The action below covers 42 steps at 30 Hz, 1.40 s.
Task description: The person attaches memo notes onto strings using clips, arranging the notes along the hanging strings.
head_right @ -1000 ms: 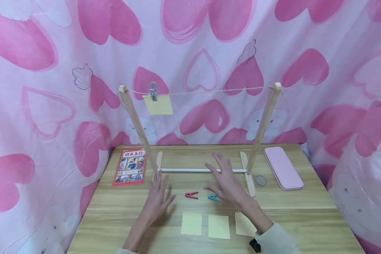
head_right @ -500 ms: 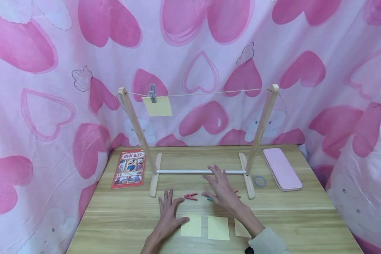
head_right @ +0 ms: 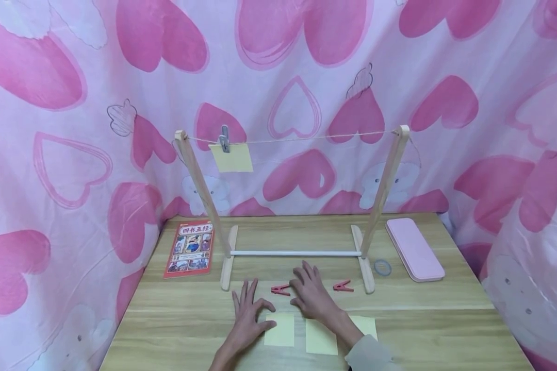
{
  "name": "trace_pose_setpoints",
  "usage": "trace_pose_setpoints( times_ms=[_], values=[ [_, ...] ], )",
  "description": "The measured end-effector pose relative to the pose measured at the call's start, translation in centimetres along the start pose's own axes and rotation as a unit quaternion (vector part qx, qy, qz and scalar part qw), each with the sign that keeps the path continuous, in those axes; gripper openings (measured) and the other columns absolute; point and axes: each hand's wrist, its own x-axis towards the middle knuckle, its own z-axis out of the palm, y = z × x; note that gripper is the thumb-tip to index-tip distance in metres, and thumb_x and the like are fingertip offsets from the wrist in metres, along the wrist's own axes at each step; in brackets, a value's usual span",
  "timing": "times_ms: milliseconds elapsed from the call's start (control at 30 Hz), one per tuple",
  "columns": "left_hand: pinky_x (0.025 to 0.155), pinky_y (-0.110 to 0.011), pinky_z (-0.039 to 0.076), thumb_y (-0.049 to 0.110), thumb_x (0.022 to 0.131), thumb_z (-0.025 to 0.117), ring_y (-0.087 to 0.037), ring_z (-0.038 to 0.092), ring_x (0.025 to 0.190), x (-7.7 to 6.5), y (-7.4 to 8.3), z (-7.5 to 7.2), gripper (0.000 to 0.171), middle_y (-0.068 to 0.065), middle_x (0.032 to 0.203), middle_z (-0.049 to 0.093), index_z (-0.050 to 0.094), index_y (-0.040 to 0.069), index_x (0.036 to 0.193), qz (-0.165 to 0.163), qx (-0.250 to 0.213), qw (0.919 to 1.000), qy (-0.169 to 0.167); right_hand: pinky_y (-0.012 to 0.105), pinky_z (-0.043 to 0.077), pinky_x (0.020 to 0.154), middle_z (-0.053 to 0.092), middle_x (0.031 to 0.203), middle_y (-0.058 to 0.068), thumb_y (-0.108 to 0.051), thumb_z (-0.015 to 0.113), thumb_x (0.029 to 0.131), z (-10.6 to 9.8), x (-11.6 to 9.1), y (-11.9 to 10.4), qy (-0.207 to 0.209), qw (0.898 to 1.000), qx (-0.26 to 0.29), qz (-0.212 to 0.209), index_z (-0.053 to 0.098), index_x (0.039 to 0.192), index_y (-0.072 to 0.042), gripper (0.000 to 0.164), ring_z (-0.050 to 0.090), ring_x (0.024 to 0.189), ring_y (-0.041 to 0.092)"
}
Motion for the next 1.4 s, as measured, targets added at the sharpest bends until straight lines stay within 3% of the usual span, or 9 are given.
trace_pose_setpoints(
  times_ms=[400, 567, 633, 733, 867, 1033, 1200, 1267, 1400],
  values=[
    [0.119, -0.089, -0.004, 0.022, 0.081, 0.093, -0.061, 0.024, 0.158, 0.0, -0.8, 0.4, 0.02, -0.03, 0.165, 0.046, 0.076, 0.014, 0.087, 0.03, 0.013, 0.9988, 0.038, 0.081, 0.04, 0.114, 0.065, 0.137, 0.029, -0.014, 0.091, 0.087, 1.4, 0.2, -0.4, 0.025, 1.0, 0.013, 0.011, 0.074, 0.113, 0.001, 0.035, 0.054, 0.14, 0.059],
    [0.13, -0.072, -0.011, 0.015, 0.089, 0.086, -0.055, 0.041, 0.152, -0.1, -0.6, 0.3, 0.011, -0.025, 0.153, 0.061, 0.075, 0.015, 0.092, 0.008, -0.065, 0.9956, 0.066, 0.082, 0.038, 0.114, 0.067, 0.132, 0.026, -0.004, 0.087, 0.089, 1.7, 0.2, -0.6, 0.04, 0.998, 0.042, 0.03, 0.074, 0.109, 0.001, 0.024, 0.056, 0.138, 0.056],
    [0.138, -0.052, -0.007, 0.011, 0.093, 0.082, -0.046, 0.054, 0.144, -0.1, -0.5, 0.1, 0.01, -0.023, 0.142, 0.069, 0.074, 0.013, 0.097, -0.007, -0.119, 0.9892, 0.085, 0.084, 0.038, 0.113, 0.069, 0.129, 0.025, -0.002, 0.086, 0.088, 1.7, 0.2, -0.7, 0.055, 0.996, 0.058, 0.034, 0.073, 0.109, 0.002, 0.025, 0.058, 0.135, 0.056],
    [0.131, -0.025, 0.028, 0.006, 0.097, 0.078, -0.025, 0.068, 0.123, -0.2, -0.1, -0.4, 0.01, -0.014, 0.123, 0.075, 0.074, 0.011, 0.103, -0.033, -0.186, 0.9762, 0.106, 0.084, 0.038, 0.112, 0.07, 0.126, 0.024, 0.0, 0.085, 0.089, 1.5, 0.5, -0.8, 0.07, 0.994, 0.078, 0.042, 0.072, 0.112, 0.004, 0.027, 0.06, 0.132, 0.055],
    [0.104, -0.018, 0.053, 0.0, 0.099, 0.076, -0.009, 0.069, 0.109, -0.1, 0.3, -0.9, 0.014, -0.004, 0.111, 0.076, 0.076, 0.009, 0.109, -0.054, -0.23, 0.9645, 0.118, 0.084, 0.039, 0.11, 0.07, 0.12, 0.019, 0.0, 0.084, 0.09, 1.3, 0.7, -0.8, 0.085, 0.991, 0.091, 0.051, 0.071, 0.113, 0.001, 0.026, 0.063, 0.128, 0.049],
    [0.102, -0.018, 0.055, 0.001, 0.099, 0.076, -0.007, 0.07, 0.108, 0.0, 1.0, -1.1, 0.018, -0.006, 0.112, 0.078, 0.078, 0.008, 0.115, -0.068, -0.247, 0.9566, 0.139, 0.081, 0.04, 0.112, 0.072, 0.117, 0.015, -0.007, 0.083, 0.093, 2.0, 0.4, -0.3, 0.121, 0.985, 0.114, 0.036, 0.072, 0.115, -0.002, 0.026, 0.065, 0.122, 0.042],
    [0.098, -0.018, 0.06, 0.001, 0.095, 0.08, -0.011, 0.073, 0.102, 0.0, 1.2, -1.0, 0.03, -0.023, 0.12, 0.075, 0.076, 0.0, 0.125, -0.079, -0.3, 0.9361, 0.166, 0.072, 0.038, 0.121, 0.073, 0.119, 0.012, -0.021, 0.076, 0.103, 3.0, 0.1, 0.5, 0.142, 0.978, 0.146, 0.036, 0.073, 0.123, -0.005, 0.025, 0.066, 0.119, 0.034],
    [0.101, -0.018, 0.059, 0.0, 0.094, 0.082, -0.015, 0.074, 0.108, 0.0, 1.3, -1.0, 0.031, -0.026, 0.13, 0.073, 0.076, -0.003, 0.124, -0.09, -0.324, 0.9254, 0.175, 0.075, 0.038, 0.119, 0.074, 0.118, 0.011, -0.022, 0.075, 0.104, 2.7, 0.1, 0.3, 0.143, 0.976, 0.162, 0.035, 0.074, 0.124, -0.004, 0.027, 0.067, 0.117, 0.032],
    [0.106, -0.017, 0.054, 0.002, 0.093, 0.083, -0.021, 0.073, 0.126, 0.0, 1.7, -1.0, 0.022, -0.023, 0.144, 0.07, 0.078, -0.005, 0.113, -0.107, -0.332, 0.9167, 0.195, 0.072, 0.038, 0.121, 0.074, 0.115, 0.008, -0.023, 0.074, 0.106, 2.1, 0.4, 0.0, 0.135, 0.975, 0.175, 0.036, 0.072, 0.127, -0.001, 0.031, 0.069, 0.115, 0.028]
  ],
)
